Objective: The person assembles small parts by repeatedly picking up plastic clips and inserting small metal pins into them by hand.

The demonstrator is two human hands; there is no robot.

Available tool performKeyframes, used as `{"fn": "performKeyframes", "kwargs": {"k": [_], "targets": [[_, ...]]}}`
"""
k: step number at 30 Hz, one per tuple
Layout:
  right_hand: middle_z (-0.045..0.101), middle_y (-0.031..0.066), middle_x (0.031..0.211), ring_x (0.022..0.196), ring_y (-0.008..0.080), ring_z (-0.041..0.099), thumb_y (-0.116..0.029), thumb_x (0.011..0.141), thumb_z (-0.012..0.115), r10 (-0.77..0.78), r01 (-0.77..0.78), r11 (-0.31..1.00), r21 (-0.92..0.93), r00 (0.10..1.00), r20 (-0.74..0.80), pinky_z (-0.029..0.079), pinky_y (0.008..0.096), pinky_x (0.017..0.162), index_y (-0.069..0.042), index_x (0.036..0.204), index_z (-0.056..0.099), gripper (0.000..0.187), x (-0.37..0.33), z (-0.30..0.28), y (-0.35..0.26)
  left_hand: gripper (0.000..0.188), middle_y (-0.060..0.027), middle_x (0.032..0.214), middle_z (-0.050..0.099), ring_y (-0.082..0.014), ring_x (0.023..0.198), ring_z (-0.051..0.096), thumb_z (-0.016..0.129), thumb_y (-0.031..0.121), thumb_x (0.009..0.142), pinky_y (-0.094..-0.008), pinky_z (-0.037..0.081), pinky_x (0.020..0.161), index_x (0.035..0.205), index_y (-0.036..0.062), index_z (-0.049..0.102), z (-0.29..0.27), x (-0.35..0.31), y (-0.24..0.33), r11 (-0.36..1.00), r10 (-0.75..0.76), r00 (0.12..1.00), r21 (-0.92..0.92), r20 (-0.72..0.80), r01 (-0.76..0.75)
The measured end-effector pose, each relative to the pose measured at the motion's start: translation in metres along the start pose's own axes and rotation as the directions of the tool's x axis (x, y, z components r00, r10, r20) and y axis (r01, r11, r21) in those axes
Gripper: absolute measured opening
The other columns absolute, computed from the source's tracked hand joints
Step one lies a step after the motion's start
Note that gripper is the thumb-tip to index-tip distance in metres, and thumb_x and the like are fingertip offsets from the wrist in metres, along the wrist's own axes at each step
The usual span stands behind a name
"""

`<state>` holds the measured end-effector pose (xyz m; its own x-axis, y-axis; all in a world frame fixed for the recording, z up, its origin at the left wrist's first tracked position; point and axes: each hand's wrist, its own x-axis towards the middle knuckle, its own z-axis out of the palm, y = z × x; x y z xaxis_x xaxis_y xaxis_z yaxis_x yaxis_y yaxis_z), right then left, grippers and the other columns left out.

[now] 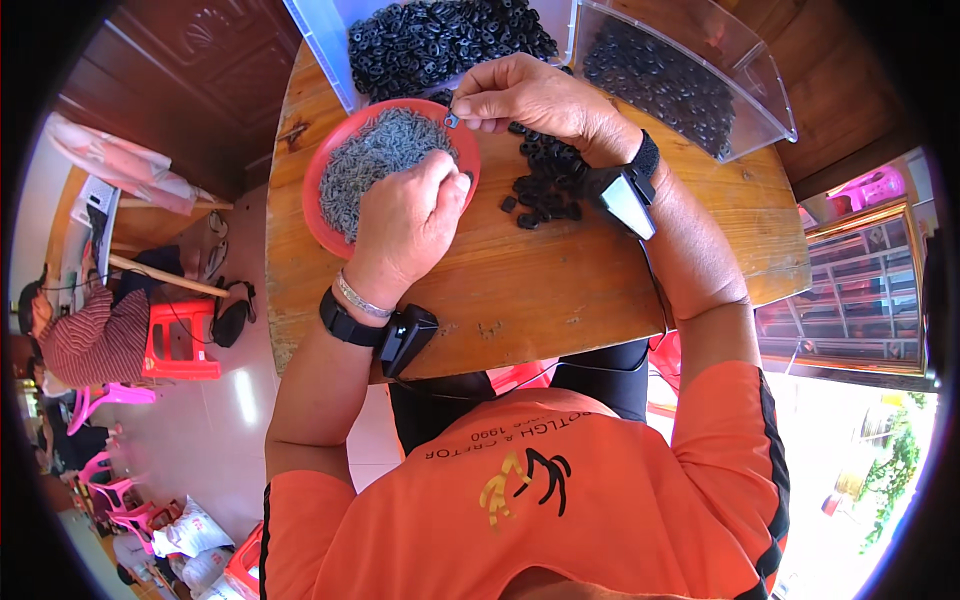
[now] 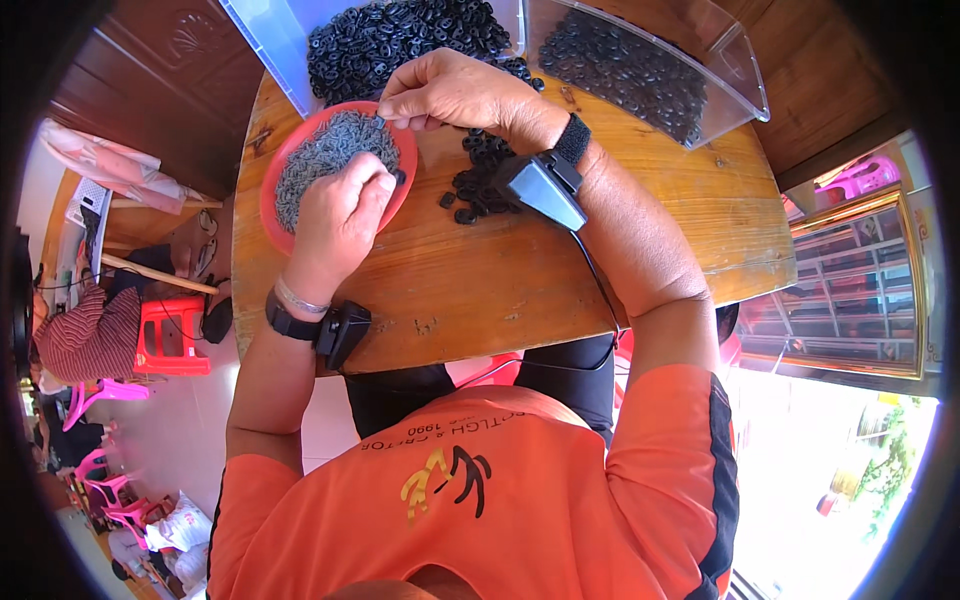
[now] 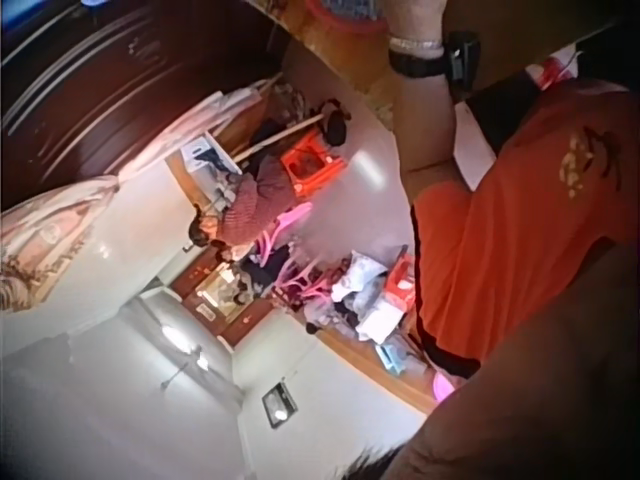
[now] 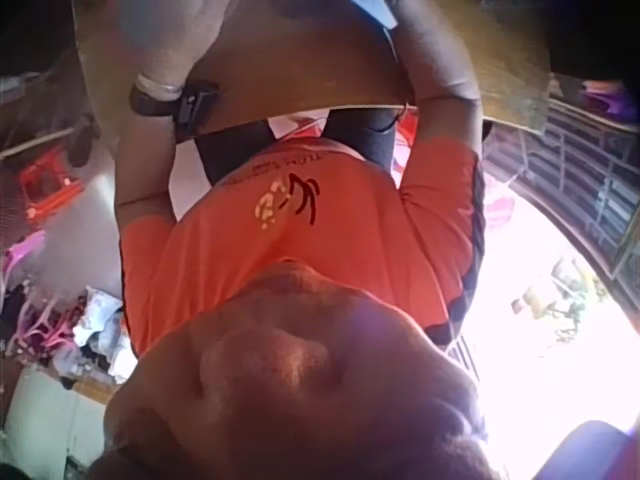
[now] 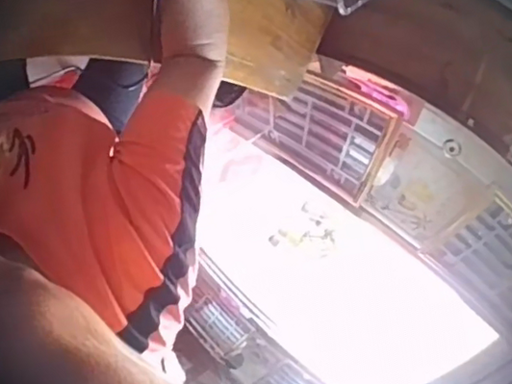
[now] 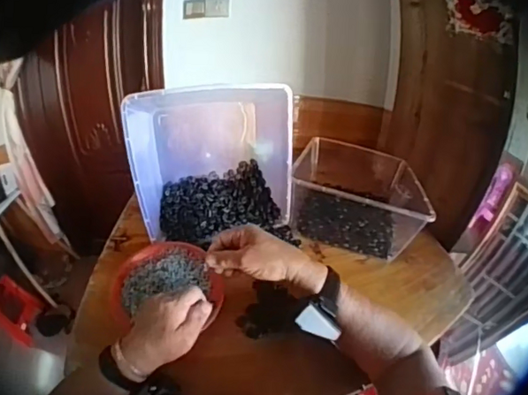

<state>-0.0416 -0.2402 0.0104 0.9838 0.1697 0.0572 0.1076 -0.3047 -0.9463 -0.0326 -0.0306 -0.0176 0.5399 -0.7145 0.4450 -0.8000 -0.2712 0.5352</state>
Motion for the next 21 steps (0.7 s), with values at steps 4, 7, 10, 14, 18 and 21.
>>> {"fn": "performKeyframes", "kwargs": {"k": [4, 7, 10, 14, 18, 21], "targets": [[0.06, -0.0054, 0.074, 0.069, 0.0035, 0.052, -0.023, 0.088, 0.064, 0.004, -0.003, 1.0, -0.006, 1.0, 0.031, 0.043, 0.0198, 0.064, -0.006, 0.091, 0.067, 0.018, -0.001, 0.001, -0.004, 0.016, -0.0178, 0.068, 0.06, -0.0387, 0.063, 0.058, 0.053, 0.017, 0.088, -0.0442, 0.044, 0.054, 0.08, 0.0036, 0.052, -0.001, 0.0, -0.004, 0.993, -0.03, 1.0, -0.115, 0.001, 0.03], [0.06, -0.0052, 0.074, 0.071, 0.0032, 0.054, -0.024, 0.088, 0.065, 0.006, -0.006, 1.0, -0.027, 1.0, 0.027, 0.044, 0.0195, 0.065, -0.006, 0.092, 0.067, 0.019, -0.001, 0.001, -0.003, 0.012, -0.0161, 0.063, 0.057, -0.0332, 0.057, 0.058, 0.052, 0.013, 0.088, -0.0391, 0.044, 0.052, 0.082, 0.0028, 0.055, -0.001, 0.0, -0.008, 0.981, -0.062, 0.997, -0.184, -0.046, 0.052], [0.061, -0.005, 0.075, 0.071, 0.0032, 0.054, -0.025, 0.088, 0.065, 0.007, -0.006, 1.0, -0.016, 0.997, 0.075, 0.045, 0.0191, 0.066, -0.006, 0.092, 0.067, 0.019, -0.001, 0.001, -0.006, 0.009, -0.002, 0.06, 0.054, -0.0071, 0.054, 0.05, 0.053, 0.01, 0.087, -0.0242, 0.042, 0.05, 0.086, 0.0032, 0.059, -0.011, 0.0, -0.012, 0.85, -0.316, 0.949, -0.441, 0.01, 0.288], [0.062, -0.0044, 0.076, 0.072, 0.0035, 0.055, -0.021, 0.088, 0.064, -0.056, 0.057, 0.998, 0.034, 0.998, -0.023, 0.045, 0.0192, 0.066, -0.005, 0.092, 0.067, 0.017, 0.001, 0.013, -0.006, 0.014, -0.0013, 0.068, 0.057, -0.0066, 0.059, 0.052, 0.054, 0.014, 0.09, -0.0218, 0.043, 0.054, 0.088, 0.0015, 0.059, -0.015, 0.003, -0.019, 0.761, -0.328, 0.943, -0.609, -0.061, 0.225], [0.063, -0.002, 0.078, 0.073, 0.0051, 0.055, -0.015, 0.089, 0.063, -0.15, 0.158, 0.985, 0.068, 0.981, -0.12, 0.046, 0.0213, 0.069, -0.002, 0.092, 0.066, 0.013, 0.004, 0.038, -0.007, 0.02, -0.0008, 0.066, 0.055, -0.0069, 0.059, 0.052, 0.052, 0.02, 0.093, -0.0222, 0.043, 0.053, 0.087, 0.0014, 0.057, -0.012, 0.002, -0.014, 0.772, -0.268, 0.962, -0.607, -0.043, 0.188], [0.062, -0.0013, 0.079, 0.074, 0.0057, 0.054, -0.013, 0.089, 0.063, -0.202, 0.21, 0.977, 0.045, 0.969, -0.14, 0.046, 0.0217, 0.07, -0.001, 0.091, 0.066, 0.012, 0.002, 0.046, -0.008, 0.023, -0.0012, 0.064, 0.054, -0.0076, 0.057, 0.051, 0.051, 0.023, 0.094, -0.0226, 0.042, 0.053, 0.087, 0.0017, 0.056, -0.014, 0.002, -0.023, 0.731, -0.233, 0.971, -0.668, -0.058, 0.136]]}}
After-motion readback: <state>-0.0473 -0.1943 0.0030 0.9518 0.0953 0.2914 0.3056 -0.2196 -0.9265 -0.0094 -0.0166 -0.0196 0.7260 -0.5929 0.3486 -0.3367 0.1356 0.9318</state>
